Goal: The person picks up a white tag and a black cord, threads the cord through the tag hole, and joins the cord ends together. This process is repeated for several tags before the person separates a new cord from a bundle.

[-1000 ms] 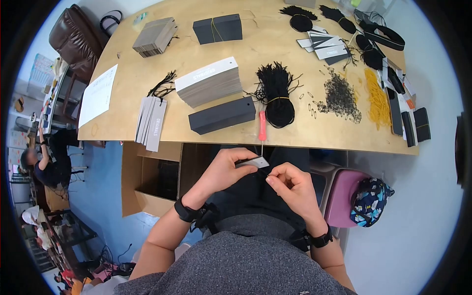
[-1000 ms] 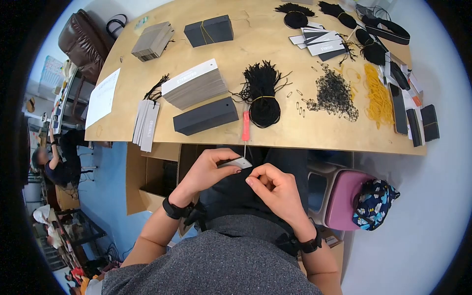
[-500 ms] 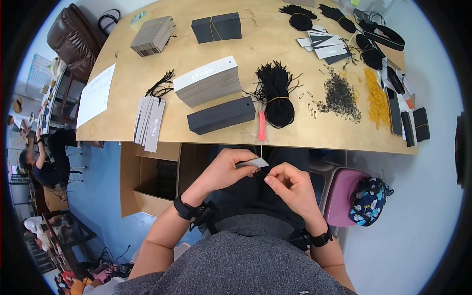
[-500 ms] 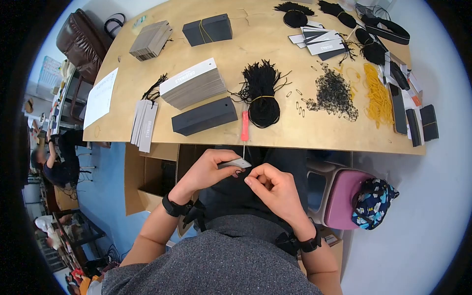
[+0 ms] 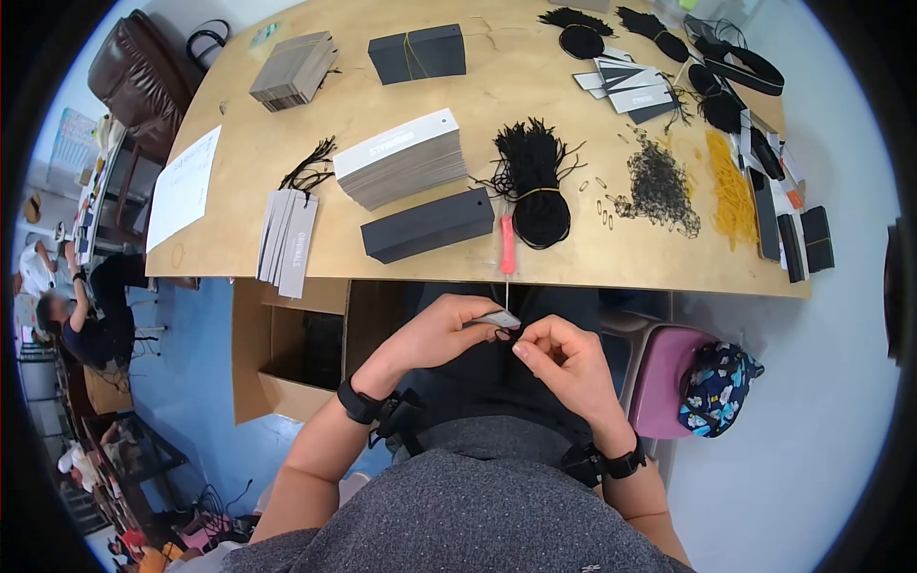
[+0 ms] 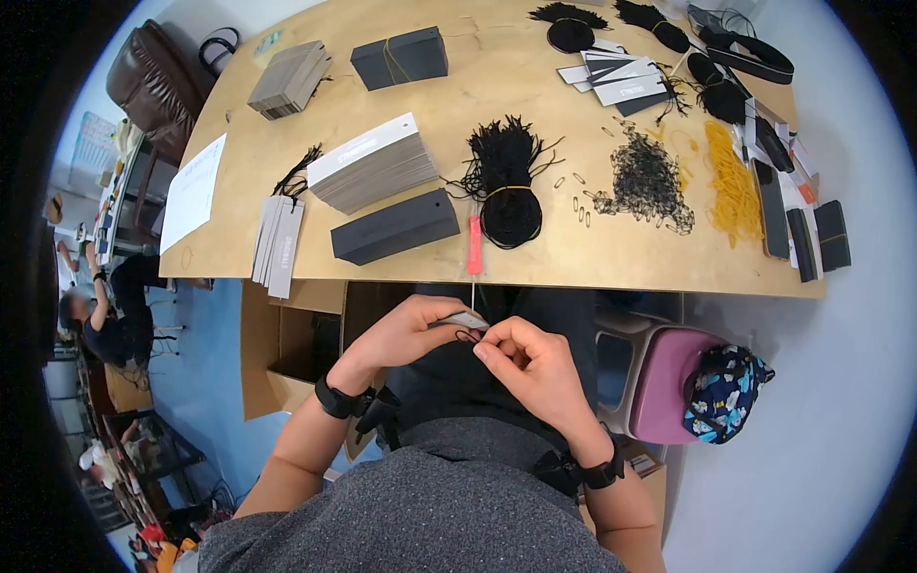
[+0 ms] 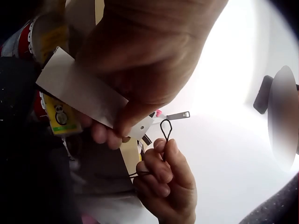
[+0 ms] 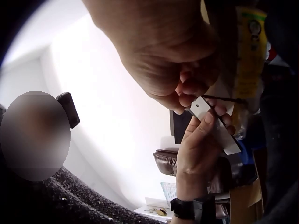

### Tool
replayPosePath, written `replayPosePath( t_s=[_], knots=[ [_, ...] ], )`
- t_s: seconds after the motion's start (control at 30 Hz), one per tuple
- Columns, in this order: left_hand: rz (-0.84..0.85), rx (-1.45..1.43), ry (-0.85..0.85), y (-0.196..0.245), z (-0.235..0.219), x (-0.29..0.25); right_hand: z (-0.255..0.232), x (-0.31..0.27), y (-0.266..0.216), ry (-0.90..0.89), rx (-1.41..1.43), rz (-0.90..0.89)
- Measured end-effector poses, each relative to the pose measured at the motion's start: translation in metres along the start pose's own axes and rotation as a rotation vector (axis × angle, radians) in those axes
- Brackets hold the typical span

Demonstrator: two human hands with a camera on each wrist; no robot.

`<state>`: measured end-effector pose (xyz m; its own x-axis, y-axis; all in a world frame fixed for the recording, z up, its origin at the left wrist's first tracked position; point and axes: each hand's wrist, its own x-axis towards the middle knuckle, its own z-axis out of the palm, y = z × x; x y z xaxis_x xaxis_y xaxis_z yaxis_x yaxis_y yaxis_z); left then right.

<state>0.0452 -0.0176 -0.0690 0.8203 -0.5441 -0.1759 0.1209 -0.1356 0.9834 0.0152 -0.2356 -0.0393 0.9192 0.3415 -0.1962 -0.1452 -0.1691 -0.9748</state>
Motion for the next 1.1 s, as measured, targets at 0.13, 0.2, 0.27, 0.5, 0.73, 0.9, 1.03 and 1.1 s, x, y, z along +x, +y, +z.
replayPosePath(
  t_s=[0.13, 0.2, 0.27, 0.5, 0.73, 0.9, 1.03, 1.1],
  knots=[
    [0.008, 0.034, -0.041, 0.001, -0.003, 0.001, -0.002, -0.001, 0.004, -0.007, -0.003, 0.006],
    [0.017, 0.059, -0.035, 0.001, -0.004, 0.002, 0.000, 0.000, 0.003, 0.001, 0.011, 0.012],
    [0.003, 0.049, -0.043, -0.001, -0.006, 0.003, 0.001, 0.000, 0.002, 0.012, 0.023, 0.017],
    [-0.185, -0.270, -0.126, -0.008, -0.007, 0.000, -0.002, 0.000, 0.004, -0.007, 0.008, 0.004],
    [-0.171, -0.227, -0.005, -0.006, -0.002, 0.003, 0.003, 0.002, 0.005, 0.044, 0.003, -0.017],
    [-0.171, -0.157, 0.088, -0.007, -0.002, 0.007, 0.007, 0.008, 0.006, 0.154, -0.173, -0.099],
    [-0.137, -0.175, 0.113, -0.012, 0.000, 0.006, 0.009, 0.016, 0.018, 0.240, -0.325, -0.144],
    [-0.107, -0.165, 0.118, -0.013, 0.001, 0.005, 0.008, 0.016, 0.026, 0.246, -0.351, -0.128]
  ],
)
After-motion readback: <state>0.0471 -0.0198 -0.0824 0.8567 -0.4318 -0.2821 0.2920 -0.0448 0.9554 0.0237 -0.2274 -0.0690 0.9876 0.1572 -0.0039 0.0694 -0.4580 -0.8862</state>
